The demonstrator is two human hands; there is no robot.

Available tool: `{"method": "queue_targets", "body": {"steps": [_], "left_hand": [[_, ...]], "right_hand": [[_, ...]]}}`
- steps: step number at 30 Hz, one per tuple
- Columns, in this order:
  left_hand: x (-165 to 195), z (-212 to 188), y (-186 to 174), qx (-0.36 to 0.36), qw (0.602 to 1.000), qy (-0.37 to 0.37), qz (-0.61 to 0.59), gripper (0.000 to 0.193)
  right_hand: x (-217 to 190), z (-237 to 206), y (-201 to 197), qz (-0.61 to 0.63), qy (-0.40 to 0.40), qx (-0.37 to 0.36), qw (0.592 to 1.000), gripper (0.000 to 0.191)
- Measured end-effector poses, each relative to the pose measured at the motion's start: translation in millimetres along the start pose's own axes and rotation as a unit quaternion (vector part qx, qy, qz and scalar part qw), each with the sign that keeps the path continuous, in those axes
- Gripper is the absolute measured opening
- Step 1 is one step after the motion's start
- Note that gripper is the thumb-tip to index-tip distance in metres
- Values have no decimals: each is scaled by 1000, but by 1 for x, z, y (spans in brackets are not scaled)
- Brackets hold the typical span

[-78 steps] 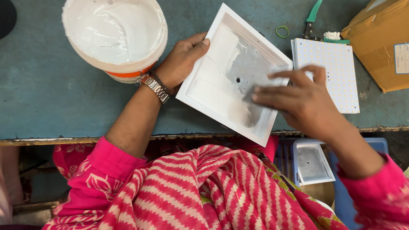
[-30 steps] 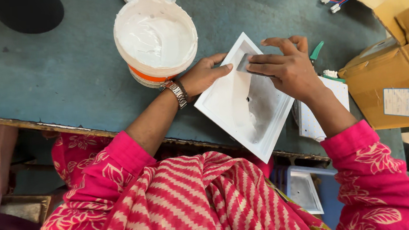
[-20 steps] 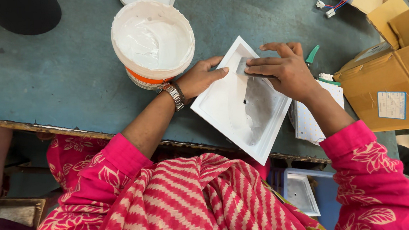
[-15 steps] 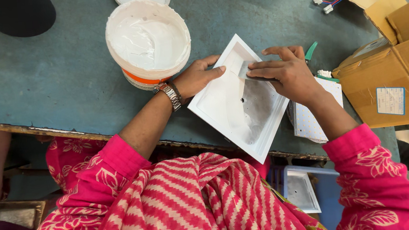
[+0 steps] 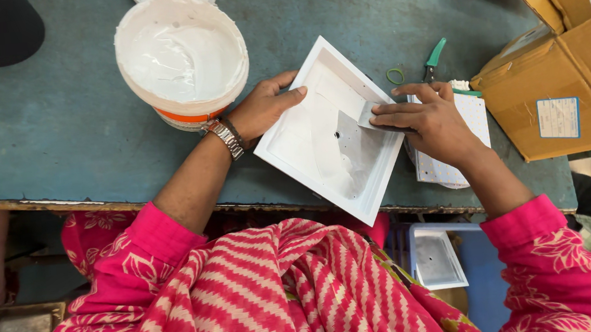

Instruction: The person scoops white paste from a bucket with a flat metal scraper and spreads it across the inner surface of square LED light panel frames, one panel at a time. They set finished panels aside, stack them, and reach into a blue crate for the next frame.

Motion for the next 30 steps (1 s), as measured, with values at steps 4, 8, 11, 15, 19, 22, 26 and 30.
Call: {"method": "queue_targets", "body": {"steps": [4, 8, 11, 15, 19, 22, 26, 30], "left_hand": [[-1, 0, -1, -2, 1000, -6, -10, 56], [-1, -1, -1, -1, 1000, -13, 3, 58], [0, -2, -2, 3, 1000, -11, 12, 59], [-4, 0, -5, -1, 1000, 1, -5, 57], [-8, 3, -5, -25, 998, 28, -47, 51], [-8, 4, -4, -31, 997, 43, -60, 49], [-5, 4, -4, -28, 998, 49, -41, 49], [-4, 3, -4, -19, 998, 46, -29, 50]], "right_hand": [[0, -13, 1, 11, 10, 7, 1000, 51], [-2, -23, 0, -4, 17, 3, 1000, 47], [-5, -25, -8, -2, 26, 2, 1000, 45], [-10, -4, -26, 38, 33, 53, 997, 41], [-29, 48, -33, 37, -46, 99, 993, 38], [-45, 77, -38, 5, -84, 114, 990, 39], [-56, 87, -41, -6, -92, 100, 991, 47], [-48, 64, -36, -28, -75, 54, 995, 51]]}}
Point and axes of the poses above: each hand's wrist, its own z-axis towards the middle knuckle, its own y-axis out of the palm, x = y × z, the point moved 5 cm from there along z, towards the middle knuckle, and after that the axes turned 4 degrees about -x, right-handed, at the moved point
